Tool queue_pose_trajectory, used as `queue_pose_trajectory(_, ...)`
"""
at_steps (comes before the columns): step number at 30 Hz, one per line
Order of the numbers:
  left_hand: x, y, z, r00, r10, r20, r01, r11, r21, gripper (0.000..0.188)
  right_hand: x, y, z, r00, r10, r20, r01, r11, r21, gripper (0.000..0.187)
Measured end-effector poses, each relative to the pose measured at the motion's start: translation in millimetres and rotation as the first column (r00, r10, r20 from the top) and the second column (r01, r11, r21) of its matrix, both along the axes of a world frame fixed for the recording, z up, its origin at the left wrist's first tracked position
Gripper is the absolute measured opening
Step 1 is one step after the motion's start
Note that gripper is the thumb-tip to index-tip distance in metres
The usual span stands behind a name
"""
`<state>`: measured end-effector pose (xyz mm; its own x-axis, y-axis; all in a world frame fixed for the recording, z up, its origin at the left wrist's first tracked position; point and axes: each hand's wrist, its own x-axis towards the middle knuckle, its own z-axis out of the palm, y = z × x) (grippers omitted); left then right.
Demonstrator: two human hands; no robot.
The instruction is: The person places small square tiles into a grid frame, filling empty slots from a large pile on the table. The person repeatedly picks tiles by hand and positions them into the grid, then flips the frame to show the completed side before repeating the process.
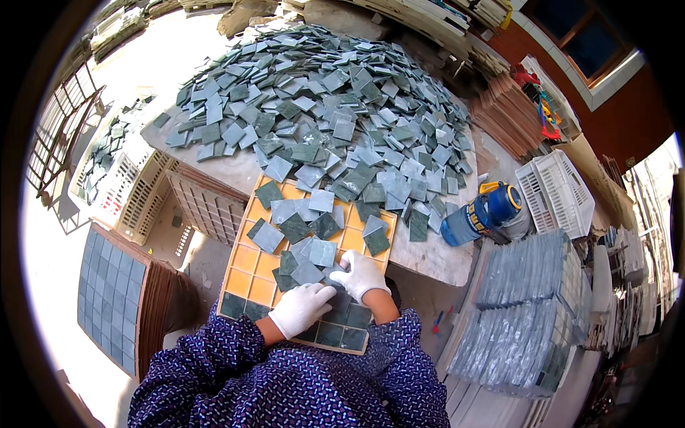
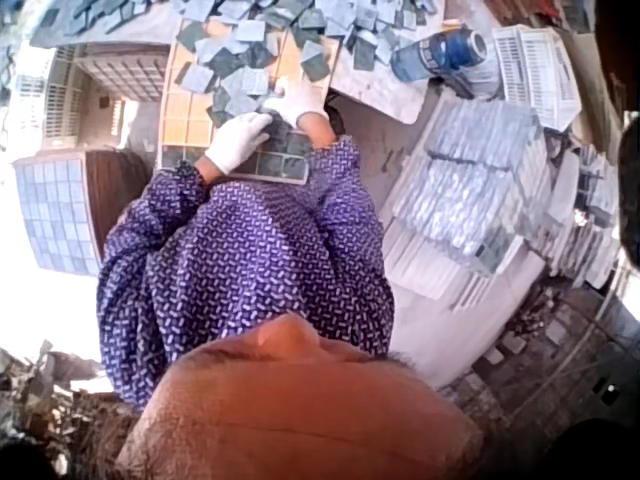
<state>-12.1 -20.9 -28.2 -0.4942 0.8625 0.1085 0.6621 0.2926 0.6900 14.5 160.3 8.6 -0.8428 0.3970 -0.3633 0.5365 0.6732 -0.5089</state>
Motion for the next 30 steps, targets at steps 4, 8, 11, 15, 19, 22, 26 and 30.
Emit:
queue_pose_trajectory(4, 0, 7, 3, 0.995, 0.025, -0.1, -0.038, 0.99, -0.134, 0.031, 17, 43, 2, 0.942, -0.176, -0.285, 0.135, 0.978, -0.16, 0.024)
queue_pose_trajectory(8, -1, 16, 9, 0.976, 0.057, -0.209, -0.1, 0.974, -0.203, 0.032, 43, 62, 14, 0.864, -0.373, -0.338, 0.233, 0.892, -0.387, 0.02)
queue_pose_trajectory(11, -3, 16, 26, 0.949, 0.058, -0.311, -0.099, 0.988, -0.118, 0.038, 62, 63, 11, 0.847, -0.387, -0.364, 0.227, 0.883, -0.41, 0.02)
queue_pose_trajectory(15, -4, 34, 14, 0.931, -0.043, -0.363, 0.044, 0.999, -0.007, 0.047, 76, 58, 1, 0.844, -0.391, -0.366, 0.245, 0.89, -0.385, 0.022)
queue_pose_trajectory(19, -6, 35, 13, 0.925, -0.03, -0.378, 0.01, 0.998, -0.056, 0.04, 83, 47, 19, 0.836, -0.417, -0.356, 0.285, 0.885, -0.367, 0.022)
queue_pose_trajectory(22, -10, 35, 14, 0.93, -0.03, -0.365, 0.005, 0.998, -0.069, 0.041, 97, 51, 21, 0.831, -0.408, -0.378, 0.263, 0.888, -0.378, 0.019)
queue_pose_trajectory(26, -22, 31, 15, 0.936, -0.121, -0.331, 0.137, 0.99, 0.025, 0.047, 102, 51, 13, 0.806, -0.464, -0.367, 0.209, 0.803, -0.558, 0.017)
queue_pose_trajectory(30, -50, -1, 14, 0.786, -0.141, -0.602, 0.154, 0.988, -0.029, 0.048, 90, 23, 10, 0.889, -0.312, -0.336, 0.09, 0.838, -0.539, 0.022)
